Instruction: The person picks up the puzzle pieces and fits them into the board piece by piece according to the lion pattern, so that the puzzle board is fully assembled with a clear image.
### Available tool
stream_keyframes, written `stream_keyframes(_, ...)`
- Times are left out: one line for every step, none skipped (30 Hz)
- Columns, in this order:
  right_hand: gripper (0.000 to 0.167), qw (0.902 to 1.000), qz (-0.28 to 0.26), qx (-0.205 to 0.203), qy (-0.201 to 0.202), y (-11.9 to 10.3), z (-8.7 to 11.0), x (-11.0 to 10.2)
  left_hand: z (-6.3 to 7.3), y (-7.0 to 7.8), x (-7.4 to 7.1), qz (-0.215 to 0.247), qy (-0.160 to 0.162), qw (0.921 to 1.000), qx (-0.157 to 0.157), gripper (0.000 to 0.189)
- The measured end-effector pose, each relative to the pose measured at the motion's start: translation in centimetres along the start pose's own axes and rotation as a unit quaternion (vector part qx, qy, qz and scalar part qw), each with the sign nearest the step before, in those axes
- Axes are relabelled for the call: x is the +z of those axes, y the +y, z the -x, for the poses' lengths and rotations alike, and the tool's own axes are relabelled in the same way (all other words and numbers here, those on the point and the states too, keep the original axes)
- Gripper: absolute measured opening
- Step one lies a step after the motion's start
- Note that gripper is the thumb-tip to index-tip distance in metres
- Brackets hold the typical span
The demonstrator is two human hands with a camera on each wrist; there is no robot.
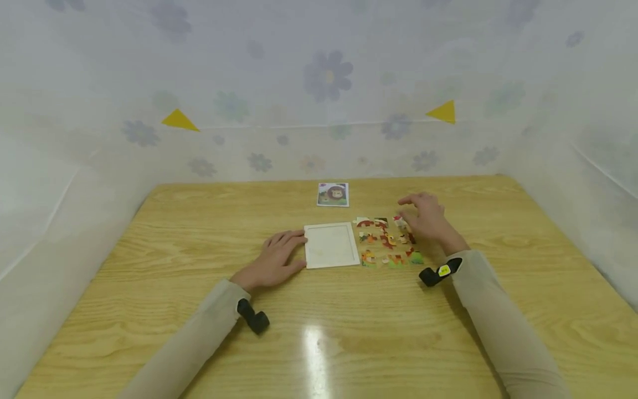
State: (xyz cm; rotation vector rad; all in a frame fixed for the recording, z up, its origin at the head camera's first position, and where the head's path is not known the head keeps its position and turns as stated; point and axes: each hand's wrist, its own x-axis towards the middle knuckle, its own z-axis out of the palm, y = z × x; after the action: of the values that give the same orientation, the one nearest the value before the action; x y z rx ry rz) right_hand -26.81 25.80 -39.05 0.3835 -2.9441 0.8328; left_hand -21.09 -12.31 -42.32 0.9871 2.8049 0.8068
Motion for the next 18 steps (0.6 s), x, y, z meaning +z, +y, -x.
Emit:
stream_keyframes(0.034,1.0000,-0.001,-0.001,-0.001,0.00,0.01,-0.01,0.00,-0.04,0.01,-0.001,0.001,1.0000,0.001,0.052)
stream_keyframes(0.034,1.0000,-0.002,-0.002,0.000,0.00,0.00,-0.01,0.00,-0.08,0.02,-0.002,0.001,1.0000,0.002,0.052)
stream_keyframes(0.034,1.0000,-0.004,-0.004,0.001,-0.03,0.01,-0.01,0.00,-0.10,0.03,-0.002,0.001,1.0000,0.003,0.052)
stream_keyframes(0.034,1.0000,-0.005,-0.005,0.002,-0.05,-0.01,-0.04,-0.01,-0.12,0.02,-0.003,0.002,1.0000,0.004,0.052)
stream_keyframes(0.034,0.9999,-0.006,-0.008,0.004,-0.05,-0.03,-0.06,-0.03,-0.15,0.03,-0.004,0.002,1.0000,0.004,0.052)
stream_keyframes(0.034,0.9999,-0.007,-0.009,0.005,-0.04,-0.05,-0.08,-0.05,-0.16,0.03,-0.004,0.003,1.0000,0.005,0.052)
stream_keyframes(0.034,0.9999,-0.008,-0.010,0.006,-0.03,-0.08,-0.08,-0.05,-0.16,0.02,-0.003,0.002,1.0000,0.005,0.052)
stream_keyframes(0.034,0.9999,-0.008,-0.012,0.007,0.00,-0.11,-0.07,-0.06,-0.15,0.02,-0.003,0.002,1.0000,0.005,0.052)
stream_keyframes(0.034,0.9998,-0.010,-0.013,0.007,0.04,-0.13,-0.05,-0.05,-0.13,-0.01,-0.002,0.002,1.0000,0.005,0.052)
stream_keyframes(0.034,0.9998,-0.009,-0.015,0.006,0.13,-0.16,-0.01,-0.04,-0.11,-0.03,-0.002,0.001,1.0000,0.004,0.052)
stream_keyframes(0.034,0.9998,-0.009,-0.016,0.006,0.17,-0.18,0.03,-0.02,-0.09,-0.04,-0.002,0.001,1.0000,0.005,0.052)
stream_keyframes(0.034,0.9998,-0.010,-0.017,0.005,0.23,-0.18,0.08,0.00,-0.06,-0.05,-0.001,0.000,1.0000,0.005,0.052)
stream_keyframes(0.034,0.9998,-0.009,-0.018,0.005,0.27,-0.19,0.12,0.02,-0.04,-0.06,-0.002,0.000,1.0000,0.005,0.052)
stream_keyframes(0.034,0.9998,-0.009,-0.019,0.004,0.31,-0.19,0.16,0.03,-0.02,-0.06,-0.002,-0.001,1.0000,0.004,0.053)
stream_keyframes(0.034,0.9998,-0.009,-0.020,0.003,0.33,-0.17,0.19,0.05,-0.01,-0.05,-0.002,-0.001,1.0000,0.004,0.053)
stream_keyframes(0.034,0.9998,-0.009,-0.020,0.003,0.34,-0.14,0.22,0.06,0.00,-0.04,-0.003,-0.001,1.0000,0.004,0.053)
stream_keyframes(0.034,0.9998,-0.009,-0.020,0.003,0.32,-0.10,0.24,0.07,0.02,-0.05,-0.002,-0.002,1.0000,0.004,0.053)
stream_keyframes(0.034,0.9997,-0.009,-0.021,0.003,0.31,-0.06,0.25,0.08,0.04,-0.07,-0.002,-0.002,1.0000,0.003,0.053)
